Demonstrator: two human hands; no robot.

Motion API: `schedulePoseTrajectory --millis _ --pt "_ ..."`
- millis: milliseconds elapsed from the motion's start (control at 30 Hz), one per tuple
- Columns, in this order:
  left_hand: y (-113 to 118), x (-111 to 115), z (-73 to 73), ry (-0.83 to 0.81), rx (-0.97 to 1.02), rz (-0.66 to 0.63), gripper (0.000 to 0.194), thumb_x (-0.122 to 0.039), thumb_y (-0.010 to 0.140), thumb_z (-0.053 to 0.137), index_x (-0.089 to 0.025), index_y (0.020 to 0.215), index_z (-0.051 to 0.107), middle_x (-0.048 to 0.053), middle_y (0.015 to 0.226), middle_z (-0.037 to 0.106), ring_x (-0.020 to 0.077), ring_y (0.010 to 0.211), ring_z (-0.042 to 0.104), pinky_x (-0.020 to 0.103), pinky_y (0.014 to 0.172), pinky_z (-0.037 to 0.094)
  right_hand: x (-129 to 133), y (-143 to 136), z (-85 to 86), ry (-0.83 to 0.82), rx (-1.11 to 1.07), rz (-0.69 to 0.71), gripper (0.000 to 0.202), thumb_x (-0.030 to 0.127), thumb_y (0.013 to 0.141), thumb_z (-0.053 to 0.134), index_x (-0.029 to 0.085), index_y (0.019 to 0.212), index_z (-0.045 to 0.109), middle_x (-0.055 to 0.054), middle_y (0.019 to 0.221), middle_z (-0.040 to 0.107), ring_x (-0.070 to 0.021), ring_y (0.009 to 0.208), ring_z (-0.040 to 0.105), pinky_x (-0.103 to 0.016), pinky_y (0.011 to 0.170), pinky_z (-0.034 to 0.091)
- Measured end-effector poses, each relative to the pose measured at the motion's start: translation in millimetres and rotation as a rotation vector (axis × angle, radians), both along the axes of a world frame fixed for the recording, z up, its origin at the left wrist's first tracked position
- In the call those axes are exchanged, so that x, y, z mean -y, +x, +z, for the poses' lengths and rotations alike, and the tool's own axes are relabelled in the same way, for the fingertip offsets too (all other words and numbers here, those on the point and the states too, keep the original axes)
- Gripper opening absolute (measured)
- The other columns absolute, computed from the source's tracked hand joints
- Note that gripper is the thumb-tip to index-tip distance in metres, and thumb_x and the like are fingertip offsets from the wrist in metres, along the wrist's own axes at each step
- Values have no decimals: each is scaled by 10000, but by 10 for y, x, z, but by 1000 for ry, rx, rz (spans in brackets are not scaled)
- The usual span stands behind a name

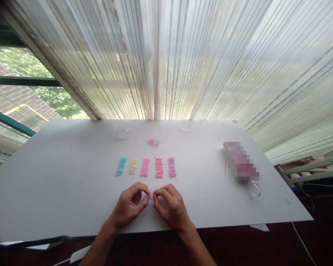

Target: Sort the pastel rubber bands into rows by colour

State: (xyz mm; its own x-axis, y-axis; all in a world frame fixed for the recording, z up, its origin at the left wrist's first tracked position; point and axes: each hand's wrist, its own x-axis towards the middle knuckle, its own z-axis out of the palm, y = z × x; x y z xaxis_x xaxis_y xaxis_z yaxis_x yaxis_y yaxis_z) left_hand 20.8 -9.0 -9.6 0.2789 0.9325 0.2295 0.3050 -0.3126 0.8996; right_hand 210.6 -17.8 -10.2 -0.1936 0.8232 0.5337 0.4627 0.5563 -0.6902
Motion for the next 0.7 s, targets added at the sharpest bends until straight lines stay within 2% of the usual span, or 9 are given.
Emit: schedulePoseTrajectory --millis 367,533,700 --pt "-8 11 -10 15 -49 13 23 -214 924 621 -197 916 633 -14 800 619 79 550 449 189 511 395 7 2 6 2 -16 -11 98 137 937 629 219 955 679 -31 818 667 -172 752 648 -282 683 561" --pt "-1 30 49 70 -147 19 53 -232 941 608 -201 931 651 -8 813 647 91 568 477 206 547 420 8 3 10 -6 -22 -20 86 146 940 623 218 931 671 -25 806 657 -166 742 639 -275 678 552" --pt "-188 -78 137 113 -196 61 103 -257 961 593 -206 942 680 3 855 692 101 603 522 208 591 460 0 7 2 -33 -30 -37 102 136 940 605 215 910 664 -21 799 654 -163 741 638 -271 683 544"
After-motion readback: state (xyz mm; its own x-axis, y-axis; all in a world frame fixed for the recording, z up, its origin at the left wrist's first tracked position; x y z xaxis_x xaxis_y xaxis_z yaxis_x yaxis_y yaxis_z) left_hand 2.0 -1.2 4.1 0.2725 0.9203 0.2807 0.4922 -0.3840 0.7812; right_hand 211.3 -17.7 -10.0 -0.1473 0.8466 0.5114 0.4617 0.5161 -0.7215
